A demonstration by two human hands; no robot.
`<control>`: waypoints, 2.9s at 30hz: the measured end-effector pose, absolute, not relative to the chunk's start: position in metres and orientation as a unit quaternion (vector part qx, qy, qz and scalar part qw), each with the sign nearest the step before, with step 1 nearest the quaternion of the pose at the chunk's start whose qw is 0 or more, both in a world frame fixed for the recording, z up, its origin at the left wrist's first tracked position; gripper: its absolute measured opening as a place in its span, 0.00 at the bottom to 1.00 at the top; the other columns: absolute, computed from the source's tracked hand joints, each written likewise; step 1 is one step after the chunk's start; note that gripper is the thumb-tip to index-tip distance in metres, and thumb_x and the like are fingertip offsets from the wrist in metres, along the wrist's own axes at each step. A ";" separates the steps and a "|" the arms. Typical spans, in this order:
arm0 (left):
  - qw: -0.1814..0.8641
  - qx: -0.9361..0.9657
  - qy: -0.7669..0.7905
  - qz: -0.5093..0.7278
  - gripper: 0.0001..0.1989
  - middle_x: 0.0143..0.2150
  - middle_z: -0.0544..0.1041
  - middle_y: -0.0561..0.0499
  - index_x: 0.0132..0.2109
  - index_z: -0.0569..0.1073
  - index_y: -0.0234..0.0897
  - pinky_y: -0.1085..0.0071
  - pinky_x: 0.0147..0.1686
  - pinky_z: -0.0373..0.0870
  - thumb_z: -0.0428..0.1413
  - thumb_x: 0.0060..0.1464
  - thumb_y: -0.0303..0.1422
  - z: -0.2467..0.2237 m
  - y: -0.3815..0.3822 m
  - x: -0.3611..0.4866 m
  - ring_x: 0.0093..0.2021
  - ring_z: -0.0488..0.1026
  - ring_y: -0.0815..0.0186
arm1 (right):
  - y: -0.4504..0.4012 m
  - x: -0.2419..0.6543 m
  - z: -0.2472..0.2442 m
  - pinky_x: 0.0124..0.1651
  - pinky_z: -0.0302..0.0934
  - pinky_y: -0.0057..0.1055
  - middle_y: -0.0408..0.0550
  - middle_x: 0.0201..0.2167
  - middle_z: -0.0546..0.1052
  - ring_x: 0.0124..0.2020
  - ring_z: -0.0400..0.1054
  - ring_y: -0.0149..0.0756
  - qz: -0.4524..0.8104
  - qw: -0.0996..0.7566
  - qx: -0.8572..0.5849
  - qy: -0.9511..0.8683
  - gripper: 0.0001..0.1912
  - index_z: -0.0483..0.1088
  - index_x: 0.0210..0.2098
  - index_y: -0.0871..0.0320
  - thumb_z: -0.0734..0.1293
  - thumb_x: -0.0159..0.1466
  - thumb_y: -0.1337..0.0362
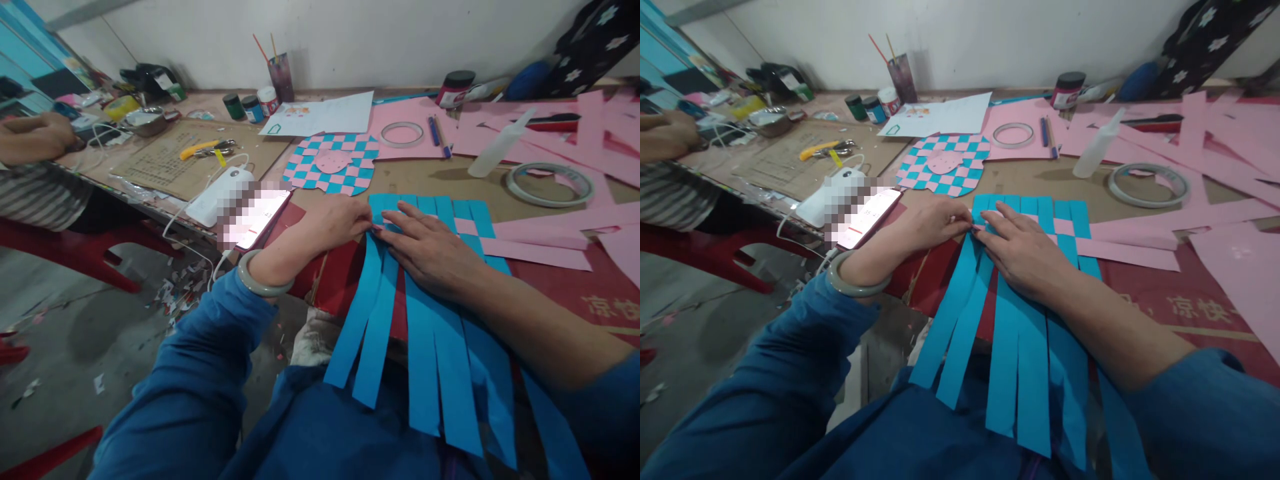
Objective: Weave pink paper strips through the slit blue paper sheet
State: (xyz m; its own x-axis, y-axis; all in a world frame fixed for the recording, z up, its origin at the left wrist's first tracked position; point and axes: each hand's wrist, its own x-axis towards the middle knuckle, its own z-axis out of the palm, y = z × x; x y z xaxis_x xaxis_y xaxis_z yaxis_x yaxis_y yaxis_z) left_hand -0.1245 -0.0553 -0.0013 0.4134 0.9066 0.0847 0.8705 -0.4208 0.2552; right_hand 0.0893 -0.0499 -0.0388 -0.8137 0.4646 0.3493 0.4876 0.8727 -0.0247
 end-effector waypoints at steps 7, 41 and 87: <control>0.086 0.836 0.533 0.096 0.11 0.36 0.81 0.47 0.40 0.80 0.35 0.69 0.37 0.64 0.54 0.62 0.34 -0.001 -0.056 -0.124 0.39 0.75 0.63 | -0.051 0.088 -0.036 0.54 0.66 0.59 0.65 0.59 0.71 0.64 0.60 0.62 -0.049 0.175 -0.240 -0.954 0.22 0.74 0.53 0.65 0.53 0.71 0.65; 0.044 0.843 0.532 0.075 0.11 0.43 0.80 0.45 0.43 0.80 0.36 0.63 0.43 0.67 0.52 0.60 0.30 -0.001 -0.060 -0.112 0.45 0.75 0.59 | -0.048 0.086 -0.038 0.55 0.67 0.55 0.68 0.54 0.74 0.60 0.65 0.62 -0.081 0.220 -0.196 -0.952 0.21 0.76 0.48 0.72 0.54 0.71 0.68; 0.055 0.849 0.522 0.063 0.14 0.42 0.82 0.48 0.46 0.80 0.39 0.65 0.45 0.68 0.52 0.58 0.25 0.002 -0.063 -0.117 0.44 0.77 0.61 | -0.056 0.084 -0.031 0.61 0.58 0.61 0.64 0.57 0.73 0.67 0.57 0.54 0.045 0.167 -0.291 -0.941 0.21 0.69 0.57 0.62 0.56 0.68 0.66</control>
